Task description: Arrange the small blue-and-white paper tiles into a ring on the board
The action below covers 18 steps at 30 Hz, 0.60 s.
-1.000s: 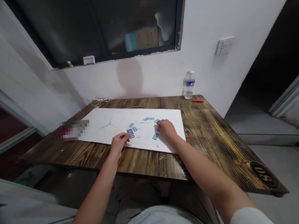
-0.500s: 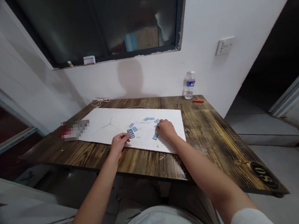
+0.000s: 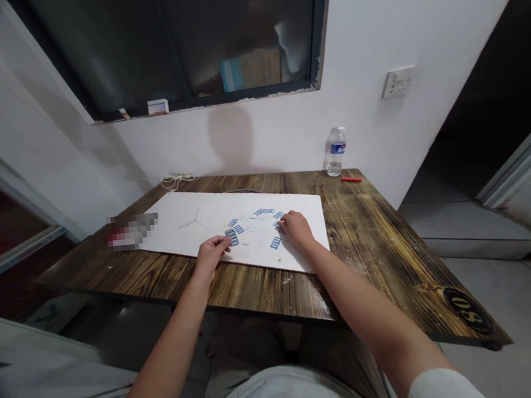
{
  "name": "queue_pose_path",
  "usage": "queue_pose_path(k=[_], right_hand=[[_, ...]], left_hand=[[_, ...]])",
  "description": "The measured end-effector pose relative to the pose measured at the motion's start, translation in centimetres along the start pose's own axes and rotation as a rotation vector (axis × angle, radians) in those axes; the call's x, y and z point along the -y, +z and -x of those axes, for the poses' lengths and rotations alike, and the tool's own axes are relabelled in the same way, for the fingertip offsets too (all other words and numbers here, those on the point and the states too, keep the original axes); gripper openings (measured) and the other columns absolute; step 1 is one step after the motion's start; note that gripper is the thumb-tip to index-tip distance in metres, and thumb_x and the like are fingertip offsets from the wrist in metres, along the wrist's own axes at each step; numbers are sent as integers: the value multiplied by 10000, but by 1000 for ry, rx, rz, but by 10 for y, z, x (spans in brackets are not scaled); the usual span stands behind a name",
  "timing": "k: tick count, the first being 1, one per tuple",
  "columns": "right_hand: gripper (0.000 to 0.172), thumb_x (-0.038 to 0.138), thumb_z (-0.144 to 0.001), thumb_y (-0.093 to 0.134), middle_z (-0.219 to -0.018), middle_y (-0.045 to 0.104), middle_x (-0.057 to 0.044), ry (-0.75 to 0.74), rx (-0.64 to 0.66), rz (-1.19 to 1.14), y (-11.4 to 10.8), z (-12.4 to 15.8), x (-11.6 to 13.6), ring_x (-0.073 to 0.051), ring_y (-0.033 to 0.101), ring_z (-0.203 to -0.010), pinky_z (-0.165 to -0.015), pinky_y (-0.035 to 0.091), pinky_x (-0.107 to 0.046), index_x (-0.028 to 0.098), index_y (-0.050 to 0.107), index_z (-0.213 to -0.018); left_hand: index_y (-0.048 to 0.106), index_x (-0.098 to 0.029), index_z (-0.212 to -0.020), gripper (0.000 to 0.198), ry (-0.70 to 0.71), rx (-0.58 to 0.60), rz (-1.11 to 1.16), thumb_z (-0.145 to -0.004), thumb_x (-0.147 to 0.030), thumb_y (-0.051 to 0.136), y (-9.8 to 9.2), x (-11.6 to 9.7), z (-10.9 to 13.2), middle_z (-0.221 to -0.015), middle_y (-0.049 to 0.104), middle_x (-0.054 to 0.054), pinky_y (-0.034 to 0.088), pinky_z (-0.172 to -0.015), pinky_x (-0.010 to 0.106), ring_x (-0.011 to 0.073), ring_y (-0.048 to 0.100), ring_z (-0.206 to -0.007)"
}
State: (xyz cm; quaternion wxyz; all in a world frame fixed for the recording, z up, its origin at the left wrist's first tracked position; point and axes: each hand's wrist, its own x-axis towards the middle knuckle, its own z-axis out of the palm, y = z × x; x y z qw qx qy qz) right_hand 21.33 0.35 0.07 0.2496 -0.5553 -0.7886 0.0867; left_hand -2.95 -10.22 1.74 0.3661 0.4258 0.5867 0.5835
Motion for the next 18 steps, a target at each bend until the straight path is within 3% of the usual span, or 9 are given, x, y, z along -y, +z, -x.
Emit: queue_pose_path(k=[7,13,18], right_hand=[[215,329,-836,629,-1053,604,-95,84,-5,1,4,0,3,-225,527,-986,-811,380,-284,192,719,-974],[213,375,-806,660,-1109,582,-118,243,81,-3,-3,-2,11,-297,473,-1069,-803,374,-357,224,737,-934],[190,385,-804,663,-1108,580,-110,292,122,-11,-1,-6,9,-300,463,-1066,-793,371,-370,246,753,-895]], left_hand=[[694,-151,-680,380,-5,-5,-7,-523,-482,793,1,-1,1,-539,600,4,360,-460,206,106,520,-516],[693,-155,-662,373,-1,-7,-10,-517,-486,790,1,-3,2,-526,598,5,372,-463,210,110,522,-515],[700,-160,-672,380,-4,-8,-19,-517,-494,791,1,-3,2,-525,602,7,380,-459,216,118,529,-515]])
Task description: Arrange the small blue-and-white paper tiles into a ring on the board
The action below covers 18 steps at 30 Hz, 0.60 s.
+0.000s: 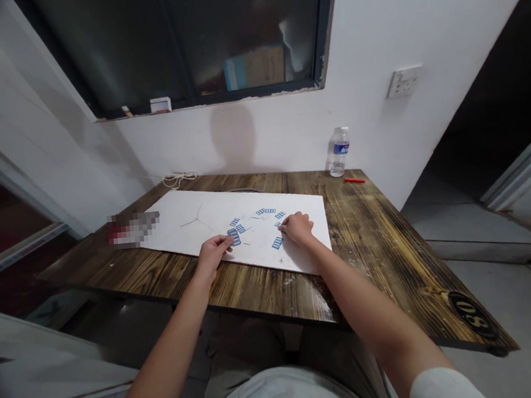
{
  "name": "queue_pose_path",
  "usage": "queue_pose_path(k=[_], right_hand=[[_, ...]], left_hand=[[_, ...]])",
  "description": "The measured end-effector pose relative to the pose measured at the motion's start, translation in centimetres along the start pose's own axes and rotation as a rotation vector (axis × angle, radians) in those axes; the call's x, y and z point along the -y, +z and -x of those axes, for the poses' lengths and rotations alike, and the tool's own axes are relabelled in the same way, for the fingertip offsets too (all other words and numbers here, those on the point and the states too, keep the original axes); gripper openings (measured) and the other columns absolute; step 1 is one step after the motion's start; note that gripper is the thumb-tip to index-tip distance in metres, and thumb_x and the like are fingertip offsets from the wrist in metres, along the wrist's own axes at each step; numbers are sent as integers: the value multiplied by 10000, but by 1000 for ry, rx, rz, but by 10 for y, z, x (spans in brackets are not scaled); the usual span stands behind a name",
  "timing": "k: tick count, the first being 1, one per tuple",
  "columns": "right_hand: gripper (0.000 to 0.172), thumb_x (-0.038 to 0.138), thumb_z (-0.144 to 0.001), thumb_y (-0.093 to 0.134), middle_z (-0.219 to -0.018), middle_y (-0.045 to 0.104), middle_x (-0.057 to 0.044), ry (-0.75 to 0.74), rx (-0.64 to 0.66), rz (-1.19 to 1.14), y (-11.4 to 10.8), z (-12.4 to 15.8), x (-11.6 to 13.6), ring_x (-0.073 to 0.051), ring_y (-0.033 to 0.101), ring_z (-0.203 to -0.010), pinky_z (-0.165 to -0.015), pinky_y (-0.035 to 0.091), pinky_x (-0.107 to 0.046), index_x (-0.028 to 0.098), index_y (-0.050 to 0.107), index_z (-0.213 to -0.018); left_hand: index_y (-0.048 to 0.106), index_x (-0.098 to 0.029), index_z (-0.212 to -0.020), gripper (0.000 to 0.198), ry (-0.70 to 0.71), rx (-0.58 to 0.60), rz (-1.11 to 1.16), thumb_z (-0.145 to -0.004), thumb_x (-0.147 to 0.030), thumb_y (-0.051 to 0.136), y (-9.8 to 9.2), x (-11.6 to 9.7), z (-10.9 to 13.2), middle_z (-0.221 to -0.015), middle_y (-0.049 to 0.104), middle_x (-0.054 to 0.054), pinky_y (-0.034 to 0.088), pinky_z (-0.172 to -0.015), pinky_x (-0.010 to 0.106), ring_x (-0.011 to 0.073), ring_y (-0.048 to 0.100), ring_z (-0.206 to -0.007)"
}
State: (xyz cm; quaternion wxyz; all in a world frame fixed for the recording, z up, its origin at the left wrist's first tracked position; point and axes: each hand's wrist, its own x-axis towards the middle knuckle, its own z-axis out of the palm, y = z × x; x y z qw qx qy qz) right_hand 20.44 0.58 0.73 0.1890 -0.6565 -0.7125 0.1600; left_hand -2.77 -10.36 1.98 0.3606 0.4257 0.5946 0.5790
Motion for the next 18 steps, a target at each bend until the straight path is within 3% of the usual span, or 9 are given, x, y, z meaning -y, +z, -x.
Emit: queue_pose_path(k=[6,18], right_hand=[[173,369,-820,638,-1088,585,-95,-1,-5,-4,5,-2,-2,-289,466,-1048,-790,368,-370,255,752,-883],[267,374,-861,577,-1103,553,-171,-26,9,158,0,5,3,-328,448,-1071,-835,352,-421,169,719,-957]], left_hand=[[698,-157,-669,390,3,1,-5,-515,-502,791,0,0,0,-524,599,5,387,-466,216,118,533,-519],[705,-157,-683,375,-4,0,-5,-520,-484,788,0,0,0,-533,603,6,372,-469,217,113,521,-519]])
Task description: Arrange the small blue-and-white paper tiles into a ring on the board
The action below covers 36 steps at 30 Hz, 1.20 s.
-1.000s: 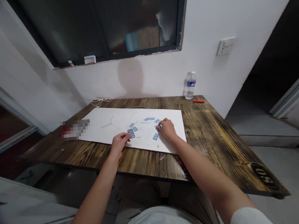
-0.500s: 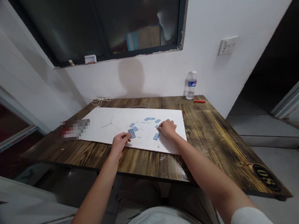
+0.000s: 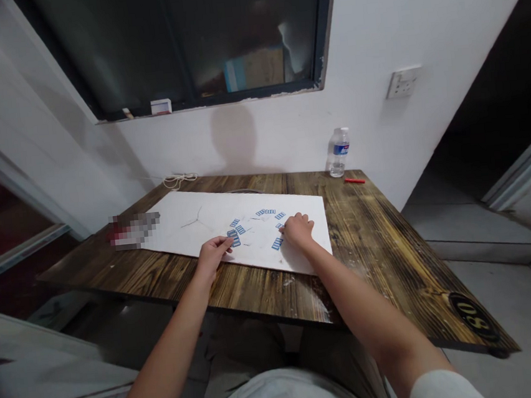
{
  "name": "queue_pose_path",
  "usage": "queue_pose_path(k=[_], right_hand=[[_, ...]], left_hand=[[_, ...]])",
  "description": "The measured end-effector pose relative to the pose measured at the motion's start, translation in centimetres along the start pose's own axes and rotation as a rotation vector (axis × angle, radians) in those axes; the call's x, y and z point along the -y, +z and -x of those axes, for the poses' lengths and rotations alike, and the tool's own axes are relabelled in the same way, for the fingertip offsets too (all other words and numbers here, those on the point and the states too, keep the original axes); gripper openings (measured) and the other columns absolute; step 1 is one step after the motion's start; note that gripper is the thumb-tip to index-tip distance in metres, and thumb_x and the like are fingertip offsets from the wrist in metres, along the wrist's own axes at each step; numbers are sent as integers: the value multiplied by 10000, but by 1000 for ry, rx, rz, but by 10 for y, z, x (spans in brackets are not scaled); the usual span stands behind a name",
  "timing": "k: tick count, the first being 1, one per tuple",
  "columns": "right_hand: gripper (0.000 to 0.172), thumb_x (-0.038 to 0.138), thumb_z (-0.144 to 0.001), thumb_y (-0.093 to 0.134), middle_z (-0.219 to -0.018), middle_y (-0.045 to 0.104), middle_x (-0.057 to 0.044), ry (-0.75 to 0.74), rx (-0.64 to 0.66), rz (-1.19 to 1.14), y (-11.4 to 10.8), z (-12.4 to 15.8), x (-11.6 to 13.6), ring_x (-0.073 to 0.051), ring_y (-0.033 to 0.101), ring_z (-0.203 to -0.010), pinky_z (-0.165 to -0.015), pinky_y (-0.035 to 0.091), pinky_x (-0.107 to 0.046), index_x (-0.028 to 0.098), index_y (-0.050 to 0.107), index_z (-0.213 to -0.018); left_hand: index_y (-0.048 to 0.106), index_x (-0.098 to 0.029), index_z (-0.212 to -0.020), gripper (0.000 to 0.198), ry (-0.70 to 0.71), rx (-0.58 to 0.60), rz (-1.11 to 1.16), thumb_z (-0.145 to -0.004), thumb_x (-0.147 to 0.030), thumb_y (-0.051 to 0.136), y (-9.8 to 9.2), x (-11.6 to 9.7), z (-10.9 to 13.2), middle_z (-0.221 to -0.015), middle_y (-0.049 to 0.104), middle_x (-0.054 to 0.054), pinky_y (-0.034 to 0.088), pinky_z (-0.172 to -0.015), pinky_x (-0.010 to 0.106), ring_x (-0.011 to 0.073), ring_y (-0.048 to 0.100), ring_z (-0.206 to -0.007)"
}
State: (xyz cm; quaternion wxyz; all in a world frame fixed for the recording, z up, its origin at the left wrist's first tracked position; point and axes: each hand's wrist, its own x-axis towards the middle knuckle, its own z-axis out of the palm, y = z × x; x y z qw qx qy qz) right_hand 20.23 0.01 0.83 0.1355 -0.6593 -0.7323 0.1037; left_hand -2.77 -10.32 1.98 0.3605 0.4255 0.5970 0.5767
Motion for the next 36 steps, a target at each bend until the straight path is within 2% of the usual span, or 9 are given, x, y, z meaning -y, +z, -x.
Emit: queue_pose_path(k=[5,17,20,23,26,28,32,36], right_hand=[[265,388,-861,577,-1095,566,-162,20,36,-56,0,-2,-2,-324,463,-1052,-820,359,-414,186,732,-933],[194,332,-830,610,-1082,606,-130,19,-15,-112,5,-5,-3,-304,474,-1043,-788,334,-376,212,709,-945],[165,272,-806,625,-1018,648,-108,-5,-46,-137,2,-1,-1,-289,489,-1039,-784,311,-355,199,676,-945],[87,190,-776,625,-873,686,-56,-41,-67,-209,-1,2,0,-248,537,-963,-786,294,-337,197,659,-856],[47,155,-742,628,-797,691,-14,-77,-117,-340,-1,0,-2,-193,572,-844,-770,304,-311,193,642,-764],[52,194,-713,660,-810,690,-7,-100,-157,-492,0,-3,-4,-172,579,-795,-729,332,-284,195,640,-761],[181,328,-635,724,-742,679,-23,-86,-149,-908,0,-10,-3,-169,579,-701,-630,373,-265,181,667,-725],[335,452,-548,773,-687,682,-37,-83,-107,-1247,-4,-7,4,-164,556,-656,-617,388,-279,166,694,-703]], left_hand=[[703,-157,-673,357,1,-2,7,-528,-472,788,0,0,-1,-535,602,6,366,-471,214,108,520,-519],[702,-148,-686,366,7,9,27,-524,-462,798,-1,1,-1,-531,590,-3,349,-468,204,100,511,-520],[700,-145,-686,376,10,7,23,-527,-472,796,-1,2,-2,-530,588,-2,350,-466,202,99,510,-517],[699,-143,-693,389,12,5,20,-526,-480,796,-2,3,-3,-536,592,-3,353,-465,199,99,514,-517],[698,-140,-693,389,16,4,31,-525,-477,798,-2,4,-4,-532,595,-4,355,-468,192,91,509,-512],[695,-139,-685,388,13,3,34,-522,-475,800,-3,3,-4,-525,595,-2,351,-463,190,89,503,-506],[695,-136,-689,400,3,5,27,-513,-479,803,-2,0,-2,-519,596,4,348,-446,191,90,493,-491],[697,-132,-703,414,-4,8,39,-511,-483,804,-3,1,-3,-519,595,3,352,-439,190,85,477,-477]])
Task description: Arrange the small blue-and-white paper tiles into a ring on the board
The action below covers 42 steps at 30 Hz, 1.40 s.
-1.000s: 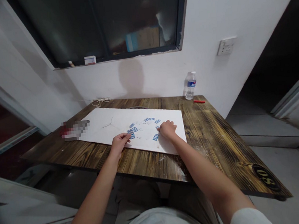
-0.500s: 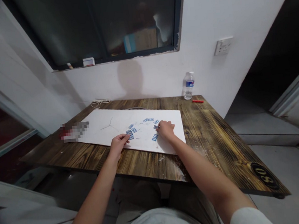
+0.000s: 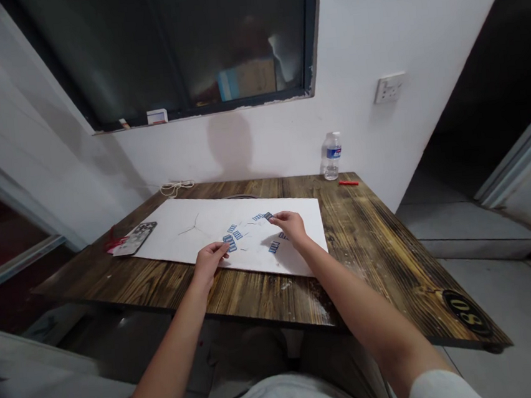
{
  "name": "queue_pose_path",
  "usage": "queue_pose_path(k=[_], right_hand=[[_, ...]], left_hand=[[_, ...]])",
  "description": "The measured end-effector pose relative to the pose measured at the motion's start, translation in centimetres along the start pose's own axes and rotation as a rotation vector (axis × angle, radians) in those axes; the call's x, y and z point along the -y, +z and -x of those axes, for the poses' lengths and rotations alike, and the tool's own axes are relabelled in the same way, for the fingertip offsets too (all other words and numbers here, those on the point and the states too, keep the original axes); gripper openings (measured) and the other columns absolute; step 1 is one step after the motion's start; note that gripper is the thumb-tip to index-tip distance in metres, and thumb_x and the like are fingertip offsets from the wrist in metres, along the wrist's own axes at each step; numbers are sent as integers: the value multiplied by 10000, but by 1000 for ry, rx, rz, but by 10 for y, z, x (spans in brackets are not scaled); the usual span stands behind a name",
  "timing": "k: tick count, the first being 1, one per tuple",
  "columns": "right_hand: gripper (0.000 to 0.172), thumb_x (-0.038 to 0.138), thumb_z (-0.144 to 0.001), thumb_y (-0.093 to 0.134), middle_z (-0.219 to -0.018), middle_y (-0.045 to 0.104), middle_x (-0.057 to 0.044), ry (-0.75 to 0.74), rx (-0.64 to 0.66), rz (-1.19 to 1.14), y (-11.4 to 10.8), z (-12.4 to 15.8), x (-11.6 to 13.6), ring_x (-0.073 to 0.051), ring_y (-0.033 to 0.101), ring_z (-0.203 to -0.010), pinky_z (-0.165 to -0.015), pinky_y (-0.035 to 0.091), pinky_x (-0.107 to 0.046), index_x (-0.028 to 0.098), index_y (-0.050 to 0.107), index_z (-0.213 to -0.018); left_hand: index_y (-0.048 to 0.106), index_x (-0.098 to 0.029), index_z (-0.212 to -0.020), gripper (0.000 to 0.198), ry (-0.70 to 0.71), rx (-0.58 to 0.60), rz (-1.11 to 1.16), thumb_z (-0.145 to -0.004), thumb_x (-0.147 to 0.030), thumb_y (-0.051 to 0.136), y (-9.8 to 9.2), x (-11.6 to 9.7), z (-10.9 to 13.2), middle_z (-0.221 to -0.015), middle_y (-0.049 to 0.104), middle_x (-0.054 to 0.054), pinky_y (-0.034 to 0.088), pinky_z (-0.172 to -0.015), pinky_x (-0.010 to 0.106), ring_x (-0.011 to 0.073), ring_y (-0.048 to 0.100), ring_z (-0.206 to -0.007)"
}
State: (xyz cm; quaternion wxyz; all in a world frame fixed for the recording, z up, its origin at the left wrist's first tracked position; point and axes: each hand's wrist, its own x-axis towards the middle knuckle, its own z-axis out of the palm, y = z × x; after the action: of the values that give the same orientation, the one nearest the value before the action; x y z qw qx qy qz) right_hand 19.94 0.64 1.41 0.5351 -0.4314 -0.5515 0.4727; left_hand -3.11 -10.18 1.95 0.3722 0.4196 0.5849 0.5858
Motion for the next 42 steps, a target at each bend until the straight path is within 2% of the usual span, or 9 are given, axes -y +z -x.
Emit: queue_pose_path(k=[6,13,16,20,25,30,42], right_hand=[[411,514,-528,776,-697,670,-35,73,27,-165,14,12,16,-131,488,-618,-588,354,-272,170,722,-746],[384,478,-550,797,-714,630,-14,158,165,-312,37,34,38,-93,457,-577,-570,345,-250,173,703,-764],[362,476,-581,777,-725,654,-21,167,239,-262,50,49,40,-101,477,-592,-589,364,-254,174,705,-767],[327,477,-604,749,-688,683,-30,97,265,-141,60,61,26,-140,542,-630,-648,401,-277,174,709,-721],[247,438,-680,699,-693,713,-21,19,280,60,60,64,9,-175,618,-684,-673,420,-273,197,731,-720],[192,371,-755,646,-707,726,-13,-78,256,253,60,71,12,-166,622,-672,-625,410,-251,210,751,-750],[230,438,-737,655,-671,714,-8,-98,242,159,61,76,12,-170,610,-641,-605,406,-260,229,730,-673]], left_hand=[[697,-141,-686,390,31,0,2,-531,-485,797,-1,3,-1,-543,601,4,359,-461,200,100,511,-509],[697,-153,-682,340,40,13,16,-564,-460,785,-1,3,0,-539,602,-3,332,-496,210,100,511,-511],[692,-158,-670,331,38,6,10,-569,-460,783,-1,3,0,-536,603,-4,321,-501,216,102,509,-506],[692,-161,-666,347,35,7,-6,-562,-479,784,-1,1,0,-526,602,-1,322,-505,221,110,517,-507],[680,-159,-666,384,24,20,-18,-538,-502,795,-1,-1,0,-533,604,2,306,-472,213,109,506,-495],[676,-159,-660,389,37,97,-28,-537,-507,798,-1,-3,3,-530,603,0,305,-465,211,107,499,-490],[674,-169,-619,350,127,218,-111,-545,-488,798,0,-5,6,-577,632,17,415,-583,250,140,548,-565]])
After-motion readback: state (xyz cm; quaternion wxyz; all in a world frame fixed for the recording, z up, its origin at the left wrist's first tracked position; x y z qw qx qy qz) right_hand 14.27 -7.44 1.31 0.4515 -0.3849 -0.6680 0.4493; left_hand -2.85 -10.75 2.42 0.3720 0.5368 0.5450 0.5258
